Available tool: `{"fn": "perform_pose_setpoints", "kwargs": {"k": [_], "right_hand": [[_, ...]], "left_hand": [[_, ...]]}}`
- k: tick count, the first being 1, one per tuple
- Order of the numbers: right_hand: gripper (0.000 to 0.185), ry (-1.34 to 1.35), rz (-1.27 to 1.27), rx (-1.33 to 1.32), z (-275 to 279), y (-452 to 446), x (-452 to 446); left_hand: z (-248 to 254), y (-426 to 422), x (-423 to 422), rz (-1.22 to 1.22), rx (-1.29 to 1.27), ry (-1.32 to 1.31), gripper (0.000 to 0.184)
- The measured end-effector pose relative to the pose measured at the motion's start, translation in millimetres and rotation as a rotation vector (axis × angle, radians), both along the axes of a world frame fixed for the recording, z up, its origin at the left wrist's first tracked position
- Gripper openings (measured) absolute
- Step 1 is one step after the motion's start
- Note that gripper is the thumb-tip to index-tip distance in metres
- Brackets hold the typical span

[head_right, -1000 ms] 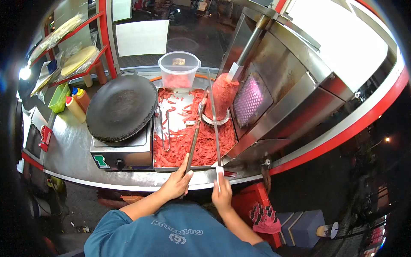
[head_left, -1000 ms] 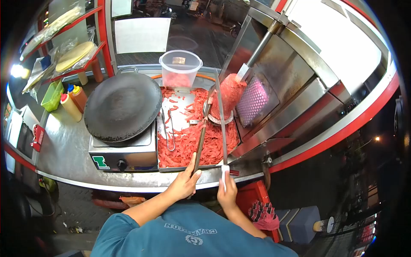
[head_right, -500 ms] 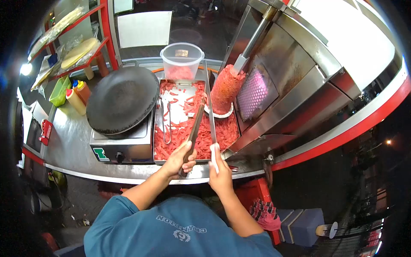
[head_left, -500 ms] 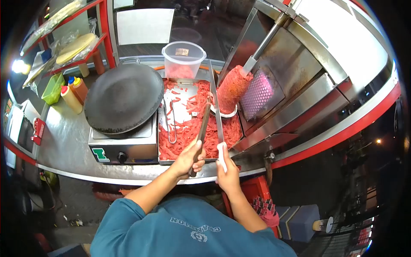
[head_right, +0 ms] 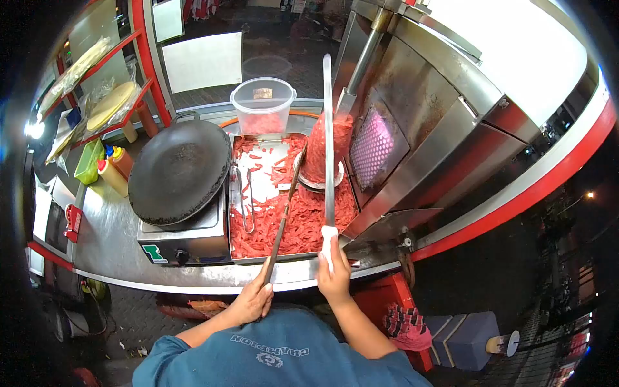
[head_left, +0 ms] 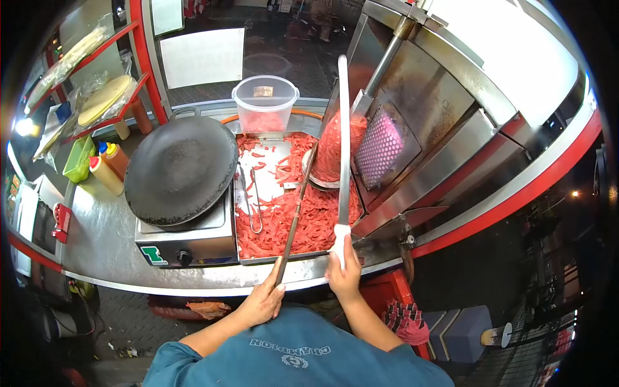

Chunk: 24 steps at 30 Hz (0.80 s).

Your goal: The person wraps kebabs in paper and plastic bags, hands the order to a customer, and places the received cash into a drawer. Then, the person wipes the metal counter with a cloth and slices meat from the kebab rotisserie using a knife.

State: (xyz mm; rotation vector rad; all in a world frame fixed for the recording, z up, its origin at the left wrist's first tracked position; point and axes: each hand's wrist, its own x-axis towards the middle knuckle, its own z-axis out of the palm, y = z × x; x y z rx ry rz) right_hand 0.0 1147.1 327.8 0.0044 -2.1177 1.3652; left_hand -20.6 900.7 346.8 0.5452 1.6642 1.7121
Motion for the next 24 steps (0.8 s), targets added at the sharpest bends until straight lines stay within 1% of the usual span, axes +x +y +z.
{"fn": "perform_pose_setpoints", "kwargs": {"k": [2, 3, 5, 7, 10, 11, 12, 14, 15, 17, 19, 20, 21, 23, 24], "right_hand": [[0.067, -0.031, 0.098, -0.101, -58, 12, 50], [0.068, -0.041, 0.102, -0.062, -68, 11, 71], [0.069, -0.051, 0.157, -0.162, -64, 10, 71], [0.067, -0.034, 0.076, -0.035, -36, 13, 24], [0.058, 0.018, -0.100, 0.296, 2, 15, -11], [0.057, 0.077, -0.144, 0.415, 5, 12, -11], [0.057, 0.063, -0.158, 0.435, -8, 13, 3], [0.057, -0.012, -0.193, 0.482, -55, 15, 63], [0.056, 0.036, -0.157, 0.395, -69, 14, 79], [0.055, 0.034, -0.173, 0.444, -52, 7, 77], [0.053, -0.049, -0.182, 0.490, -25, 7, 38], [0.049, -0.054, -0.186, 0.466, -5, 1, 16], [0.049, -0.034, -0.165, 0.472, 12, -1, -3], [0.050, -0.105, -0.187, 0.476, 15, -5, 4], [0.051, -0.115, -0.191, 0.479, 6, -5, 17]], "left_hand": [[-1, -4, -4, -0.013, -0.034, 0.021, 0.070], [2, -2, -4, -0.008, -0.049, 0.014, 0.070], [0, 0, -7, -0.017, -0.048, 0.055, 0.070], [-6, 5, -7, -0.022, -0.064, 0.068, 0.070], [-4, 14, -9, -0.003, -0.093, 0.069, 0.073], [-4, 16, -14, 0.005, -0.088, 0.083, 0.073], [-1, 17, -20, -0.001, -0.094, 0.099, 0.073], [5, 18, -26, -0.008, -0.103, 0.124, 0.074], [6, 21, -27, -0.003, -0.106, 0.109, 0.074], [9, 23, -29, -0.004, -0.129, 0.083, 0.074], [4, 24, -29, 0.003, -0.110, 0.095, 0.075], [1, 27, -29, 0.016, -0.101, 0.096, 0.075], [1, 32, -27, 0.033, -0.089, 0.091, 0.075], [4, 39, -31, 0.067, -0.051, 0.088, 0.073], [5, 40, -36, 0.057, -0.014, 0.066, 0.072]]}}
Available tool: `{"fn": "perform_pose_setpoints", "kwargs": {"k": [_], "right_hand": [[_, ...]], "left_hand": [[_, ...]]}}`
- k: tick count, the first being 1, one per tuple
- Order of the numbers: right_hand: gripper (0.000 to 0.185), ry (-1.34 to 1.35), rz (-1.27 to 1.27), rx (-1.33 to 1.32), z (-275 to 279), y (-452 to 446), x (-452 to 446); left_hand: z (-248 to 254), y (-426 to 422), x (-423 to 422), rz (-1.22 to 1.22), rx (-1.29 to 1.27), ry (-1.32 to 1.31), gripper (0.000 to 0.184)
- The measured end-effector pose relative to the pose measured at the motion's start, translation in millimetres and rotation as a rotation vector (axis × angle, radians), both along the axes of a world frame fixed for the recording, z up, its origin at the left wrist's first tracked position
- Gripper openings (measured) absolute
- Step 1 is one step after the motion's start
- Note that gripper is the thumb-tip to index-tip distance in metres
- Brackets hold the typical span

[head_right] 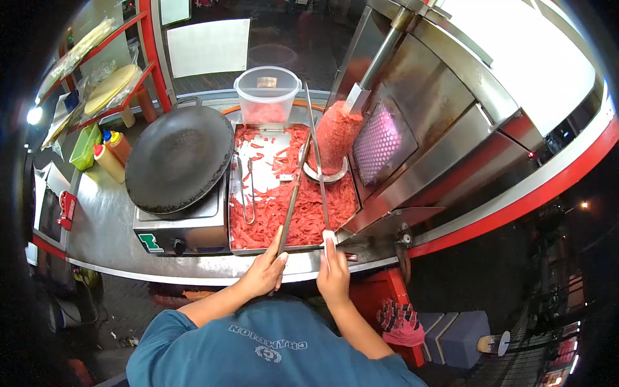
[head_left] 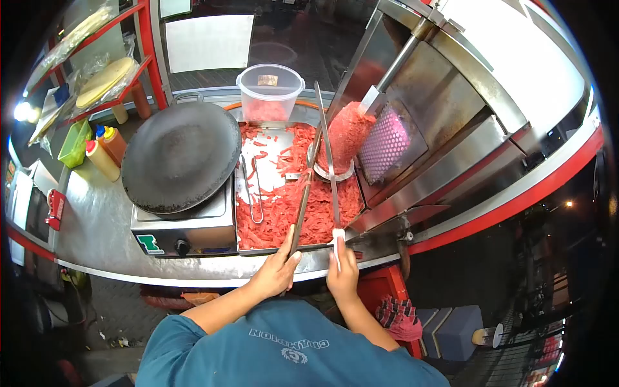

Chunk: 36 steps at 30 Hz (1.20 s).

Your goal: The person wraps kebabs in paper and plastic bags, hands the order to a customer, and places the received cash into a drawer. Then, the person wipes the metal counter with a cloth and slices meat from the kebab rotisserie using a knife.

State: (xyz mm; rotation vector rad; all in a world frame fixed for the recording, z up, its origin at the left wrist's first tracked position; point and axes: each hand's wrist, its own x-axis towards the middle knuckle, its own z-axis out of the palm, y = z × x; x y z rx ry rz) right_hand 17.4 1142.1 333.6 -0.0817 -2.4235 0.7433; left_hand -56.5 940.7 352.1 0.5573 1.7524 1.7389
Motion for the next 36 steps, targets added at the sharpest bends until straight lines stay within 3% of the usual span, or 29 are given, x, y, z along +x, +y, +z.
{"fn": "perform_pose_setpoints", "kwargs": {"k": [2, 5, 8, 9, 12, 14, 15, 16, 17, 19, 21, 22, 24, 27, 29, 33, 36], "right_hand": [[0.052, -0.023, -0.008, 0.027, -39, 8, 53], [0.053, -0.091, 0.022, -0.075, -33, 0, 81], [0.056, -0.096, 0.071, -0.028, 9, -5, 18], [0.062, -0.126, 0.103, -0.089, 23, -9, -4], [0.062, -0.331, 0.120, -0.611, 15, -17, -8], [0.061, -0.452, 0.187, -1.069, 19, -31, 33], [0.061, -0.264, 0.279, -1.138, -5, -34, 53], [0.062, -0.289, 0.249, -1.013, -25, -25, 69], [0.062, -0.304, 0.216, -0.897, -36, -15, 74], [0.061, -0.123, 0.271, -0.669, -18, -5, 45], [0.061, 0.071, 0.219, -0.563, 7, -6, -5], [0.063, 0.058, 0.190, -0.650, 21, -8, -22], [0.065, 0.037, 0.185, -0.746, 14, -3, -21], [0.068, 0.028, 0.329, -0.825, -66, 14, 41], [0.069, 0.031, 0.268, -0.731, -69, 8, 58], [0.067, 0.091, 0.206, -0.518, -28, 17, -20], [0.064, 0.146, 0.121, -0.263, -35, 23, -14]], "left_hand": [[-2, 0, -11, -0.013, 0.087, -0.073, 0.070], [-6, 7, -21, -0.022, 0.278, -0.262, 0.065], [0, 13, -26, -0.062, 0.509, -0.489, 0.060], [6, 15, -26, -0.036, 0.583, -0.599, 0.047], [-11, 18, -29, -0.074, 0.790, -0.841, 0.025], [-13, 1, -23, -0.078, 0.757, -0.810, 0.026], [-13, -5, -17, -0.084, 0.751, -0.789, 0.026], [-16, -15, -11, -0.071, 0.657, -0.718, 0.027], [-20, -25, -2, -0.057, 0.540, -0.644, 0.039], [-17, -42, 16, -0.063, 0.378, -0.447, 0.060], [-8, -56, 27, -0.108, 0.265, -0.346, 0.066], [-8, -57, 32, -0.123, 0.222, -0.301, 0.070], [-11, -54, 36, -0.093, 0.119, -0.176, 0.068], [-1, -53, 29, -0.124, 0.012, -0.089, 0.070], [-8, -47, 30, -0.108, 0.000, -0.042, 0.071], [-10, -38, 29, -0.084, -0.017, -0.031, 0.071], [-6, -27, 24, -0.070, -0.053, 0.001, 0.074]]}}
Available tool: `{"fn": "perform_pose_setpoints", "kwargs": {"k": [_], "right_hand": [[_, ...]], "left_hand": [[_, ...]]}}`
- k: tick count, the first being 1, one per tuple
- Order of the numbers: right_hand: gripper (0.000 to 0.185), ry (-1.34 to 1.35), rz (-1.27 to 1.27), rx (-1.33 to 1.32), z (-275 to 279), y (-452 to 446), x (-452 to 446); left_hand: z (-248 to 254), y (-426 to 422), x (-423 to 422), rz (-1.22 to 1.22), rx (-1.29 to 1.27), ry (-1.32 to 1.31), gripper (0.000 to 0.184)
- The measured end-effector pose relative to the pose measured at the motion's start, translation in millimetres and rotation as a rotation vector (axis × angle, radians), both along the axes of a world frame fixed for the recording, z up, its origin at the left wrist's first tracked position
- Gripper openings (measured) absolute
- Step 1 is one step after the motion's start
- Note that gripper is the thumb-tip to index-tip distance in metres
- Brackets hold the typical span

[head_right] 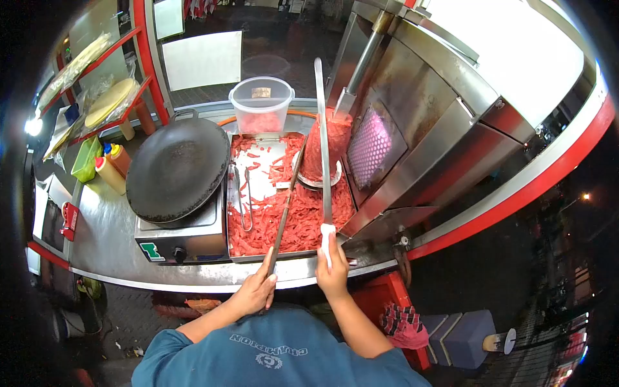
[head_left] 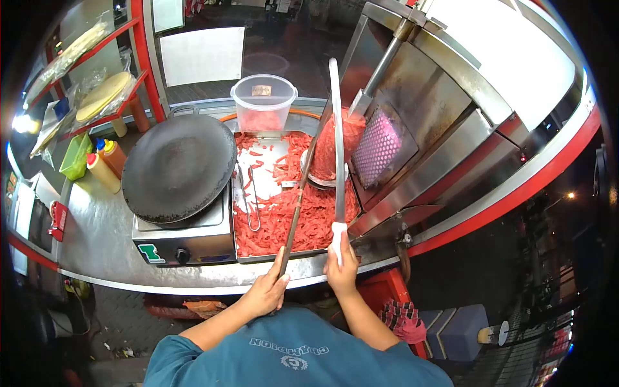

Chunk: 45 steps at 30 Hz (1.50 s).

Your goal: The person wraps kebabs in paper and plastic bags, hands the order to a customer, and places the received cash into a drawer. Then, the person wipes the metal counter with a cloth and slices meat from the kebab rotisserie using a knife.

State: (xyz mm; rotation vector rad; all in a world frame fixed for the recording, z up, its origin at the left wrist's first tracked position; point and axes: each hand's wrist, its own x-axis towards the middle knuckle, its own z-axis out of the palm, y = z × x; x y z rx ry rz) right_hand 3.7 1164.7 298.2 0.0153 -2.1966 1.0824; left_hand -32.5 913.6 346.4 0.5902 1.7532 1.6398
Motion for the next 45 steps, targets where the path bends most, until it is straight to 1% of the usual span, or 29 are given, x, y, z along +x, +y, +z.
{"fn": "perform_pose_setpoints", "kwargs": {"k": [2, 4, 7, 9, 11, 13, 15, 17, 18, 19, 22, 23, 24, 25, 28, 29, 30, 31, 32, 34, 35, 36, 38, 40, 41, 42, 44, 45], "right_hand": [[0.062, -0.014, -0.058, 0.097, -41, 3, 42], [0.061, -0.050, -0.063, 0.069, -71, 4, 80], [0.059, -0.034, -0.065, 0.139, -33, 1, 55], [0.056, 0.080, -0.108, 0.304, 19, -5, 5], [0.054, -0.090, -0.138, 0.216, 37, -10, -1], [0.052, -0.027, -0.151, 0.282, 21, -11, 24], [0.053, -0.075, -0.156, 0.248, -17, -7, 70], [0.054, -0.130, -0.157, 0.245, -32, -5, 96], [0.055, -0.161, -0.140, 0.195, -28, -3, 89], [0.055, -0.075, -0.139, 0.262, -13, -3, 66], [0.051, -0.107, -0.118, 0.242, 35, -6, 9], [0.049, -0.127, -0.110, 0.212, 42, -9, 5], [0.050, -0.134, -0.111, 0.239, 44, -11, 12], [0.053, -0.153, -0.126, 0.254, 32, -11, 30], [0.059, -0.153, 0.001, 0.135, -4, -14, 87], [0.060, -0.173, 0.021, 0.087, -8, -20, 97], [0.060, -0.282, 0.031, -0.033, -5, -20, 93], [0.059, -0.193, 0.027, -0.036, -4, -17, 71], [0.059, -0.105, 0.023, -0.034, 5, -18, 46], [0.059, -0.080, 0.028, -0.142, 40, -26, -2], [0.060, -0.101, 0.041, -0.230, 58, -32, -10], [0.060, -0.075, 0.039, -0.206, 44, -26, -7], [0.061, -0.014, -0.017, 0.014, -16, -5, 34], [0.062, -0.020, -0.003, 0.024, -47, 0, 75], [0.063, -0.068, 0.031, -0.094, -51, -1, 90], [0.063, -0.019, 0.053, -0.084, -42, 0, 77], [0.062, 0.074, -0.053, 0.221, -14, 7, 28], [0.062, 0.151, -0.076, 0.361, 19, 2, 3]], "left_hand": [[1, 1, -7, -0.002, -0.011, 0.027, 0.074], [1, 7, -10, 0.010, -0.016, 0.043, 0.075], [1, 11, -7, 0.000, -0.015, 0.037, 0.075], [2, 13, -6, 0.016, -0.045, 0.061, 0.075], [2, 18, -9, 0.038, -0.050, 0.056, 0.076], [0, 21, -16, 0.042, -0.008, 0.077, 0.076], [2, 24, -20, 0.047, 0.008, 0.074, 0.075], [5, 29, -20, 0.056, 0.010, 0.065, 0.075], [7, 28, -21, 0.053, 0.001, 0.063, 0.075], [8, 27, -20, 0.045, -0.014, 0.059, 0.075], [8, 35, -21, 0.092, 0.040, 0.097, 0.075], [8, 38, -24, 0.102, 0.020, 0.076, 0.074], [6, 40, -25, 0.089, 0.037, 0.052, 0.074], [5, 40, -31, 0.082, 0.056, 0.040, 0.074], [-1, 38, -37, 0.067, 0.096, 0.007, 0.075], [1, 35, -33, 0.055, 0.044, 0.008, 0.076], [7, 29, -26, 0.038, -0.013, 0.012, 0.076], [11, 24, -18, 0.022, -0.069, 0.013, 0.076], [11, 18, -11, 0.010, -0.068, 0.052, 0.076], [2, 5, 1, 0.004, -0.041, 0.061, 0.076], [0, 1, 5, 0.001, -0.029, 0.061, 0.076], [0, -2, 8, 0.008, -0.027, 0.079, 0.075], [1, -10, 9, -0.023, -0.040, 0.073, 0.075], [5, -10, 5, -0.020, -0.039, 0.063, 0.074], [5, -7, 6, -0.015, -0.038, 0.067, 0.074], [5, -5, 6, -0.015, -0.044, 0.073, 0.074], [4, -3, 5, -0.007, -0.056, 0.075, 0.075], [3, 1, 4, 0.006, -0.053, 0.063, 0.075]]}}
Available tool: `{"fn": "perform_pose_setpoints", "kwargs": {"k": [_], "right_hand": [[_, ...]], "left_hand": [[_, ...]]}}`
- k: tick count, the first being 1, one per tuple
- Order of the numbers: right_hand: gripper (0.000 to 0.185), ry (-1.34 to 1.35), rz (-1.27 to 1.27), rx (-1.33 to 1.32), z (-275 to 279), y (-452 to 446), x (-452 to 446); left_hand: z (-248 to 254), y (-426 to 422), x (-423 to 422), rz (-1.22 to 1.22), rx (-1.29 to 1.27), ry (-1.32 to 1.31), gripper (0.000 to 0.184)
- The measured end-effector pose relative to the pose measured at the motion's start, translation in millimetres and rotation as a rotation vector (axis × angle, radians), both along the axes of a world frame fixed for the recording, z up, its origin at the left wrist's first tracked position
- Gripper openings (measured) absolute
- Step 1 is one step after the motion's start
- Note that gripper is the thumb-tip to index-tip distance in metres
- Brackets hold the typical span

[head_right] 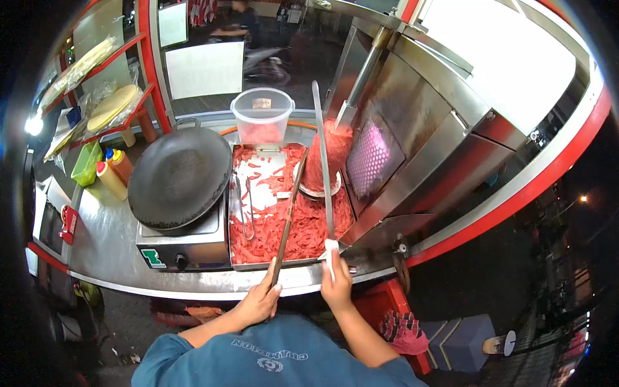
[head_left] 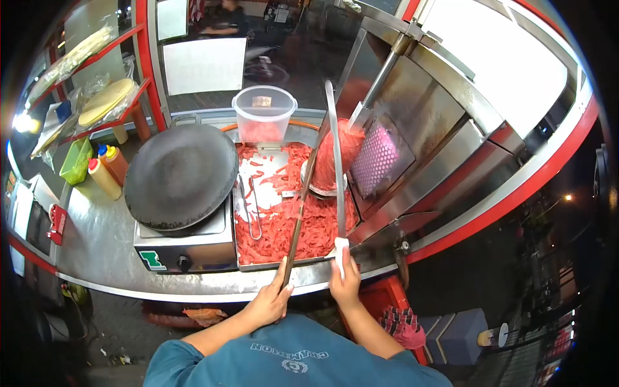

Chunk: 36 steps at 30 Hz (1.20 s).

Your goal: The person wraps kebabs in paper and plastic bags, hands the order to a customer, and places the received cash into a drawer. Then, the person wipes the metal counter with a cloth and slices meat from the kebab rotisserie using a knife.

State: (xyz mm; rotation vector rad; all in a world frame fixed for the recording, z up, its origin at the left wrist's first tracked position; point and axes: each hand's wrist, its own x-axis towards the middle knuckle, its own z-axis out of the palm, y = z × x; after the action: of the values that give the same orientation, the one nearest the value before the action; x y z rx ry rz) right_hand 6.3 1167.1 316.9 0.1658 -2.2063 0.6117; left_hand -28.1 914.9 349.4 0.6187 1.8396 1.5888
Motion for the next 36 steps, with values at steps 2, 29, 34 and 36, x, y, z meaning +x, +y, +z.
{"fn": "perform_pose_setpoints", "kwargs": {"k": [2, 29, 34, 36], "right_hand": [[0.055, -0.236, -0.005, -0.343, 20, -10, -11], [0.070, -0.723, 0.189, -0.985, 50, -43, 34], [0.064, -0.565, 0.211, -0.800, -15, -32, 82], [0.064, -0.309, 0.159, -0.493, -9, -24, 36]], "left_hand": [[5, 7, -3, 0.027, 0.023, -0.004, 0.076], [-1, 45, -60, 0.020, 0.674, -0.667, 0.052], [-15, 5, -29, 0.022, 0.427, -0.453, 0.063], [-17, -9, -14, -0.014, 0.309, -0.314, 0.067]]}}
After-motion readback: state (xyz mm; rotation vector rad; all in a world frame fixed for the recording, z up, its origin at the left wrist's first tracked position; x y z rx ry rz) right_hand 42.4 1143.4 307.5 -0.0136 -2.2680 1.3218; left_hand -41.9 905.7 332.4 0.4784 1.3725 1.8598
